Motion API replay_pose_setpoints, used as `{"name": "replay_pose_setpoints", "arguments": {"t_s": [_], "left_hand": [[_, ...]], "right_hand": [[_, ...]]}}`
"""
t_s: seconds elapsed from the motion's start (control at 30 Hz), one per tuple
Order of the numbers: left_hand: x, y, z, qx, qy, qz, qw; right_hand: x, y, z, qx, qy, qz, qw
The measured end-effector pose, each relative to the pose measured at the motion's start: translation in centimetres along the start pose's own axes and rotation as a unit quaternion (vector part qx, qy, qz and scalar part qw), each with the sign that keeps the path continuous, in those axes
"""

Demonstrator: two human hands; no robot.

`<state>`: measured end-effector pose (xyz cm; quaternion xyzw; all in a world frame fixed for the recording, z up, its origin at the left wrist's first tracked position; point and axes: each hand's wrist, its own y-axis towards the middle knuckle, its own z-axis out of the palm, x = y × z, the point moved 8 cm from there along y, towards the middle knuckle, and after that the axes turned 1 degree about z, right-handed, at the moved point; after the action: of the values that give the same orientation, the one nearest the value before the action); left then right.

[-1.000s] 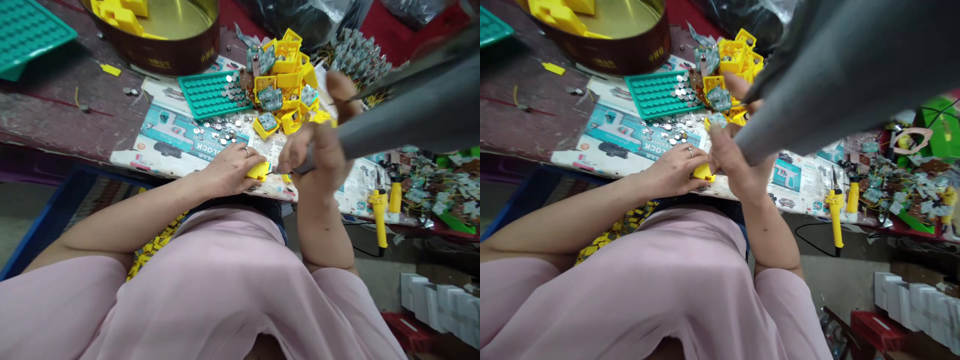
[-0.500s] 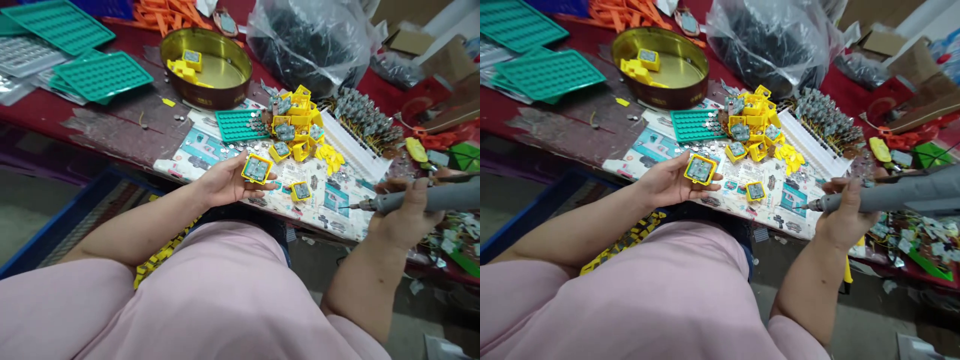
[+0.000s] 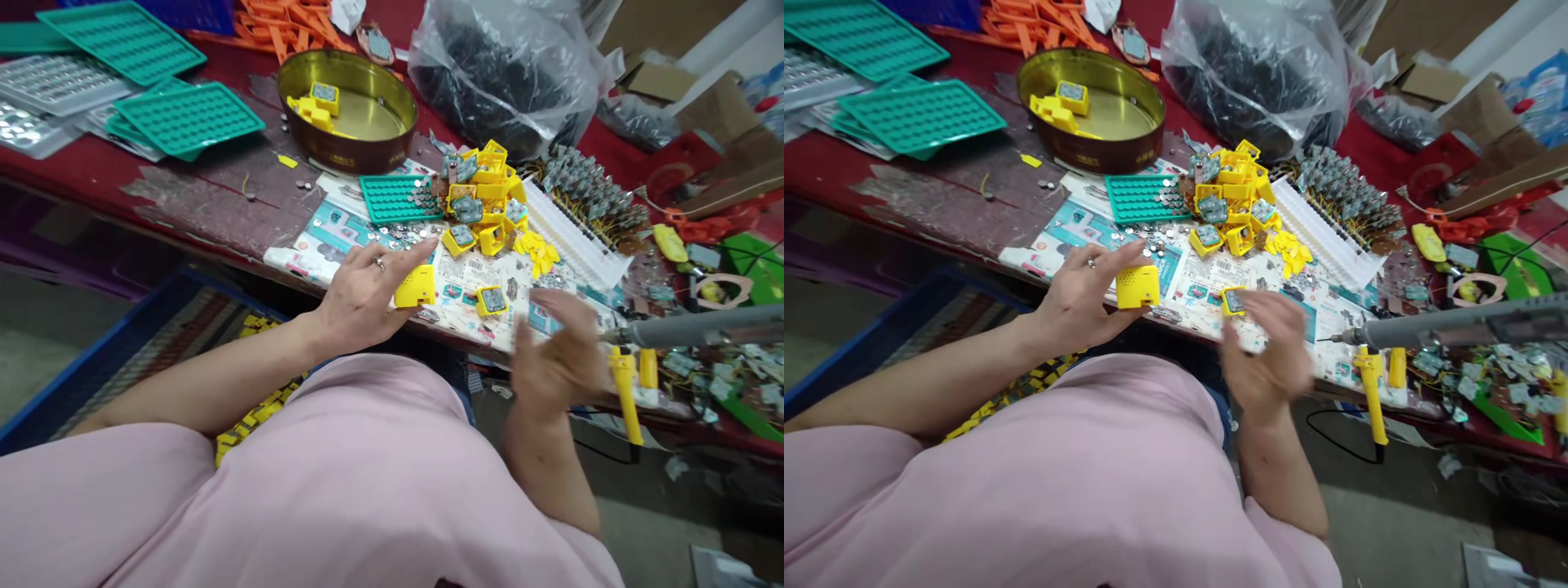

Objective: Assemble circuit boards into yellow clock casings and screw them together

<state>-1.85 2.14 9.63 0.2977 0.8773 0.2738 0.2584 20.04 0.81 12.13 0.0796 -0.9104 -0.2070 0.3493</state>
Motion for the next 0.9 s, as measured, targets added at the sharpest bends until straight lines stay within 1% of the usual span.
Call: {"name": "replay_pose_setpoints", "arguments": {"t_s": [0.07,0.1,0.17,0.2,0.27,0.4,0.47,0.57,0.63,0.7,0.77,0.83,0.87,0.9], "left_hand": [[-0.5,-0.2,-0.1,-0.007,0.036,0.011,0.999],[-0.7,-0.2,-0.2,-0.013,0.048,0.018,0.999],[-0.9,-0.4,-0.3,-0.02,0.066,0.022,0.997],[-0.9,-0.5,-0.3,-0.02,0.072,0.02,0.997],[-0.5,-0.7,-0.3,-0.016,0.074,0.01,0.997],[0.0,-1.1,-0.2,-0.016,0.071,0.003,0.997],[-0.2,-1.3,-0.3,-0.034,0.084,0.014,0.996],[-1.0,-1.4,-0.7,-0.062,0.1,0.05,0.992],[-1.1,-1.4,-0.7,-0.059,0.105,0.064,0.991],[-0.6,-1.6,-0.9,-0.035,0.111,0.059,0.991],[0.6,-2.3,-1.4,0.015,0.105,0.04,0.994],[2.4,-3.4,-2.2,0.1,0.073,0.025,0.992],[3.2,-4.1,-2.5,0.158,0.047,0.028,0.986],[4.0,-4.8,-2.9,0.224,0.015,0.042,0.974]], "right_hand": [[2.4,-0.6,3.0,0.019,0.056,-0.052,0.997],[3.0,-0.7,4.4,0.044,0.087,-0.06,0.993],[3.6,-0.8,6.6,0.088,0.137,-0.061,0.985],[3.6,-0.7,7.3,0.106,0.148,-0.054,0.982],[3.4,-0.7,8.2,0.131,0.159,-0.042,0.978],[3.0,-0.8,9.1,0.167,0.182,-0.005,0.969],[3.1,-0.8,9.4,0.177,0.19,0.004,0.966],[3.5,-0.8,9.9,0.179,0.18,0.002,0.967],[3.7,-0.7,10.3,0.17,0.15,-0.009,0.974],[4.2,-0.6,10.8,0.173,0.12,-0.03,0.977],[4.7,-0.6,11.4,0.2,0.109,-0.059,0.972],[5.1,-0.7,11.6,0.228,0.113,-0.085,0.963],[5.2,-0.7,11.5,0.233,0.118,-0.093,0.961],[5.2,-0.7,11.3,0.229,0.124,-0.099,0.96]]}}
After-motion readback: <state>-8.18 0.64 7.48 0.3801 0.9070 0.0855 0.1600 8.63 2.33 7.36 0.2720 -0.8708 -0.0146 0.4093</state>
